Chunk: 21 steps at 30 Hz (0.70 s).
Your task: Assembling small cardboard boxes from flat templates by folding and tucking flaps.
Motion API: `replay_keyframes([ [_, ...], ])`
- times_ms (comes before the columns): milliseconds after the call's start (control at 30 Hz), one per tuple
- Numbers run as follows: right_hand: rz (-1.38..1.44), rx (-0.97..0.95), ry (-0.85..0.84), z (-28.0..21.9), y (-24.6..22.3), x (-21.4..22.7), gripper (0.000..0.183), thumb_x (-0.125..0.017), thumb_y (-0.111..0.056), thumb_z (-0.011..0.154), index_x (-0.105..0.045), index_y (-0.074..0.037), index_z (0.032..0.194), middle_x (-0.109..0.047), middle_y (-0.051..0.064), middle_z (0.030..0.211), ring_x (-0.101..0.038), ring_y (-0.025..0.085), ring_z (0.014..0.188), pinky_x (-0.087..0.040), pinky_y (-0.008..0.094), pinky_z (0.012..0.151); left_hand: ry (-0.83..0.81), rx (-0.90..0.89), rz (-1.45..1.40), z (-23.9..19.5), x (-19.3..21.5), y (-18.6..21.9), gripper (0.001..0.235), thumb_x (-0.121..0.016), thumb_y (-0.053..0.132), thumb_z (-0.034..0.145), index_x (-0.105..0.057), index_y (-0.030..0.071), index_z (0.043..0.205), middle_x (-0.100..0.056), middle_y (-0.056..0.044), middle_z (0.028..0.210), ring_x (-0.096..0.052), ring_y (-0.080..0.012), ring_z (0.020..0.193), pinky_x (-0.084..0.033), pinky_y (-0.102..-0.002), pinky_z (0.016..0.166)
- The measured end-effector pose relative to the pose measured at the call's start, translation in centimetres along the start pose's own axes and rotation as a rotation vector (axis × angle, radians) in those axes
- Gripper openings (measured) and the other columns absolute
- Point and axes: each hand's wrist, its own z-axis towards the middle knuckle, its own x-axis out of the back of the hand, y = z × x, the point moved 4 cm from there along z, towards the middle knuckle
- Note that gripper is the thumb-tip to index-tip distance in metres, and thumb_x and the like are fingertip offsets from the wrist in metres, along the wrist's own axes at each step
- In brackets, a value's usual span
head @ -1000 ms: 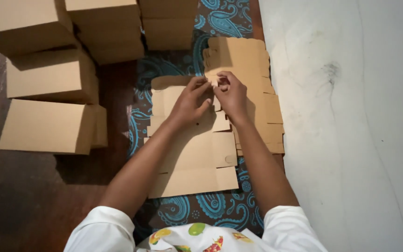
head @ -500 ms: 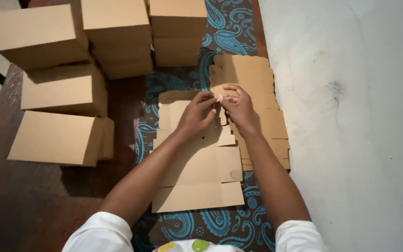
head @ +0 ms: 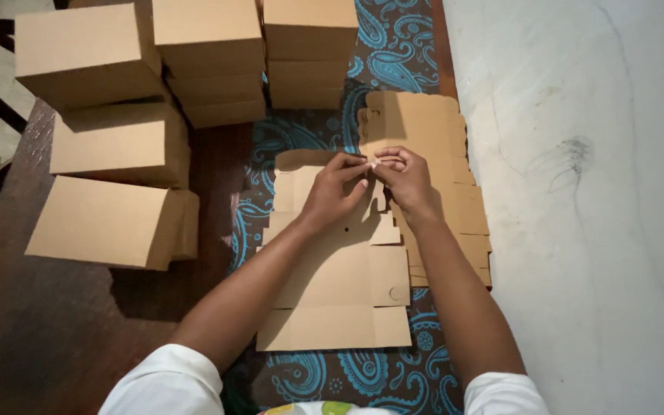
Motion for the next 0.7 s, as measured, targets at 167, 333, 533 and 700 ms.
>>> replay_keyframes([
  [167, -0.013, 0.001, 0.004, -0.4, 0.0, -0.2, 0.032, -0.081, -0.009, 0.079, -0.073, -0.011, 0.11, -0.074, 0.003, 0.085, -0.062, 0.004, 0.065, -0.05, 0.014, 0.053, 0.002, -0.002, 0.002, 0.0, 0.2, 0.2, 0.029, -0.073, 0.016, 0.091, -0.078, 0.007, 0.117, -0.072, -0.013, 0.119, -0.07, -0.038, 0.112, -0.056, -0.046, 0.099],
  [333, -0.068, 0.05, 0.039, 0.0, 0.5, 0.0, 0.034, -0.084, -0.015, 0.08, -0.073, -0.013, 0.112, -0.074, 0.003, 0.087, -0.064, 0.006, 0.073, -0.052, 0.017, 0.059, 0.013, -0.029, 0.001, -0.1, 0.2, -0.2, 0.026, -0.069, 0.017, 0.093, -0.079, 0.012, 0.117, -0.075, -0.01, 0.121, -0.071, -0.0363, 0.112, -0.056, -0.046, 0.098],
  [533, -0.172, -0.005, 0.11, -1.3, -1.0, -0.5, 0.024, -0.083, -0.027, 0.082, -0.075, -0.02, 0.104, -0.077, -0.002, 0.085, -0.066, 0.004, 0.073, -0.05, 0.019, 0.061, 0.011, -0.004, 0.011, -0.1, 0.0, -1.0, 0.026, -0.07, 0.017, 0.093, -0.078, 0.012, 0.117, -0.075, -0.01, 0.12, -0.071, -0.0354, 0.111, -0.057, -0.044, 0.097],
  [700, -0.134, 0.045, 0.133, -2.1, -2.1, -0.5, 0.018, -0.08, -0.016, 0.081, -0.078, -0.017, 0.098, -0.073, 0.001, 0.08, -0.064, 0.006, 0.067, -0.05, 0.02, 0.059, 0.021, -0.015, 0.024, 0.0, 0.2, 0.6, 0.025, -0.073, 0.016, 0.091, -0.079, 0.008, 0.114, -0.074, -0.012, 0.119, -0.071, -0.0367, 0.11, -0.057, -0.045, 0.096],
])
